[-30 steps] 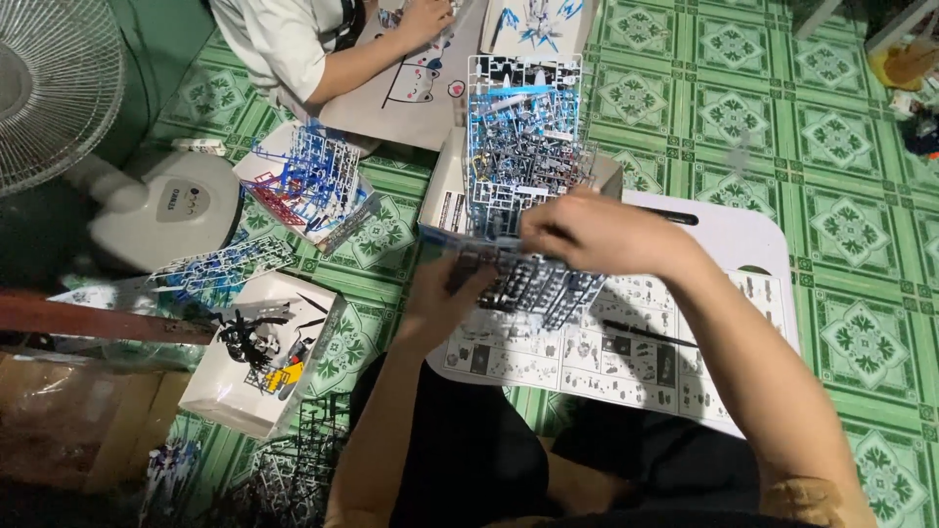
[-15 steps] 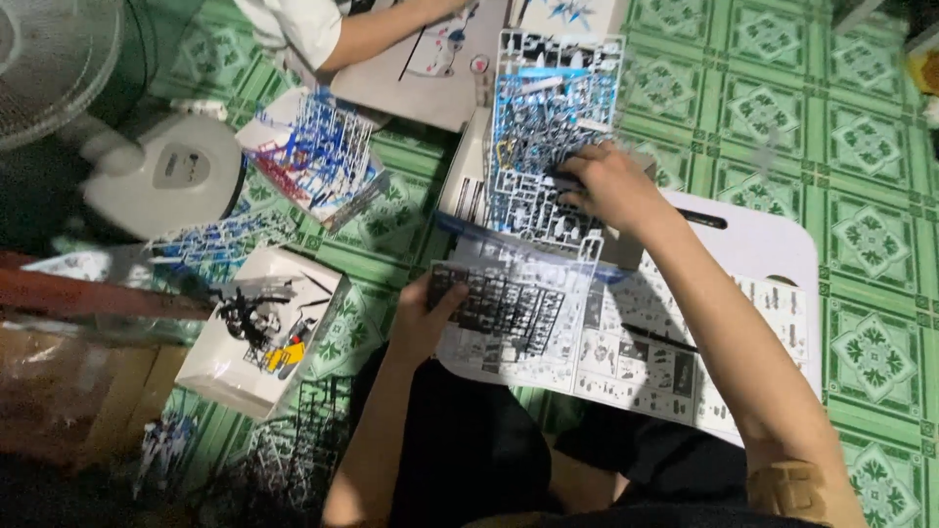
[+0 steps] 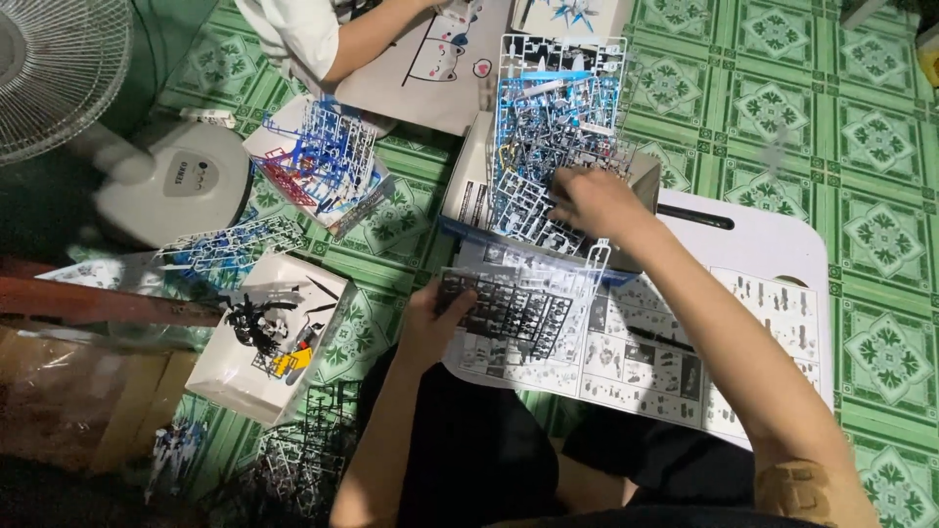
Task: The person sits on the floor and handles multiple plastic sprues and an instruction manual. They flip through the sprues, compare them to the manual, and select parts for a model kit.
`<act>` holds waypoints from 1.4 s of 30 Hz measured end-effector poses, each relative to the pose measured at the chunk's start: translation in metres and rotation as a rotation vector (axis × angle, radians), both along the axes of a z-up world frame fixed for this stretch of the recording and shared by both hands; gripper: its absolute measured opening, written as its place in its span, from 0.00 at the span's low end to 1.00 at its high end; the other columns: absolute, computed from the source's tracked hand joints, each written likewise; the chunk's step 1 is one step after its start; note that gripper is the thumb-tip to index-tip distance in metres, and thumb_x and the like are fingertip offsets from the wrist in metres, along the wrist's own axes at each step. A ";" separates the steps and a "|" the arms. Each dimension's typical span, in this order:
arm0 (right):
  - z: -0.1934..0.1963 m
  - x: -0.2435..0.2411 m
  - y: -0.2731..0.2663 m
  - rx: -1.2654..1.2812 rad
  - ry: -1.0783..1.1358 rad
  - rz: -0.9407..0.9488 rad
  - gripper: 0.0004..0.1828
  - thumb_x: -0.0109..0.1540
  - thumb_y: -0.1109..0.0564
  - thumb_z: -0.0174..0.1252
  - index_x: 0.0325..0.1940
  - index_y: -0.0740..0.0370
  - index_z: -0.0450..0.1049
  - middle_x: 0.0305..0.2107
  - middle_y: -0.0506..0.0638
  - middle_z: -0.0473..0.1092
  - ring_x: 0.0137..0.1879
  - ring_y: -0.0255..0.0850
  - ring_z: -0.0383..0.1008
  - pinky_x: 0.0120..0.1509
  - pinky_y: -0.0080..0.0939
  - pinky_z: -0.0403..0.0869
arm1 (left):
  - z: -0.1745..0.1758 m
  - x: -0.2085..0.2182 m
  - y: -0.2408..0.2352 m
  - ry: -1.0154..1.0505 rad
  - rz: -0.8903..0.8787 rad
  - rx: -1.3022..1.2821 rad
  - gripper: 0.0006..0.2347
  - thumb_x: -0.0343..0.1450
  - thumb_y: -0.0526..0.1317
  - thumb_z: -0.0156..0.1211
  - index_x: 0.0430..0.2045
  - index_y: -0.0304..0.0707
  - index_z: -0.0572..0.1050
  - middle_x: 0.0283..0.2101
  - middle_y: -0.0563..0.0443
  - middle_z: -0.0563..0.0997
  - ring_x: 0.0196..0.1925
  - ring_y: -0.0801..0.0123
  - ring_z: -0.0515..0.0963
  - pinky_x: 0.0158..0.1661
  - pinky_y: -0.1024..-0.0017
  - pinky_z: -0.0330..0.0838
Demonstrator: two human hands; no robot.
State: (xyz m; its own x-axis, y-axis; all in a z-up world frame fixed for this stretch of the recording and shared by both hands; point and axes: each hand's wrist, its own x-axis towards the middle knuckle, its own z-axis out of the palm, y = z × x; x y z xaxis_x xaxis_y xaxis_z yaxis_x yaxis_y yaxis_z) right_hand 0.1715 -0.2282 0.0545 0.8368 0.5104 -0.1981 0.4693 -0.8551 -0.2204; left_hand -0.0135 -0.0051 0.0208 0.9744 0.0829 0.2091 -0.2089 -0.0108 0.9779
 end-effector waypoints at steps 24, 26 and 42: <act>0.146 -0.069 -0.025 0.679 0.175 0.164 0.12 0.60 0.63 0.54 0.46 0.62 0.77 0.23 0.56 0.73 0.24 0.37 0.67 0.31 0.33 0.67 | 0.053 -0.027 -0.028 -0.296 -0.234 0.197 0.11 0.69 0.40 0.59 0.39 0.32 0.77 0.06 0.48 0.69 0.03 0.76 0.61 0.10 0.81 0.59; 0.151 -0.074 -0.027 0.646 0.169 0.184 0.13 0.59 0.65 0.54 0.46 0.64 0.77 0.24 0.58 0.74 0.22 0.38 0.66 0.30 0.34 0.67 | 0.052 -0.025 -0.029 -0.295 -0.245 0.165 0.09 0.69 0.38 0.60 0.37 0.31 0.78 0.05 0.48 0.67 0.02 0.75 0.60 0.10 0.80 0.57; 0.156 -0.094 -0.036 0.395 0.284 0.131 0.08 0.54 0.55 0.65 0.29 0.62 0.83 0.15 0.51 0.69 0.21 0.40 0.68 0.31 0.37 0.69 | 0.081 -0.015 -0.046 -0.423 -0.042 0.133 0.11 0.69 0.31 0.59 0.45 0.33 0.75 0.12 0.47 0.73 0.11 0.84 0.61 0.17 0.85 0.56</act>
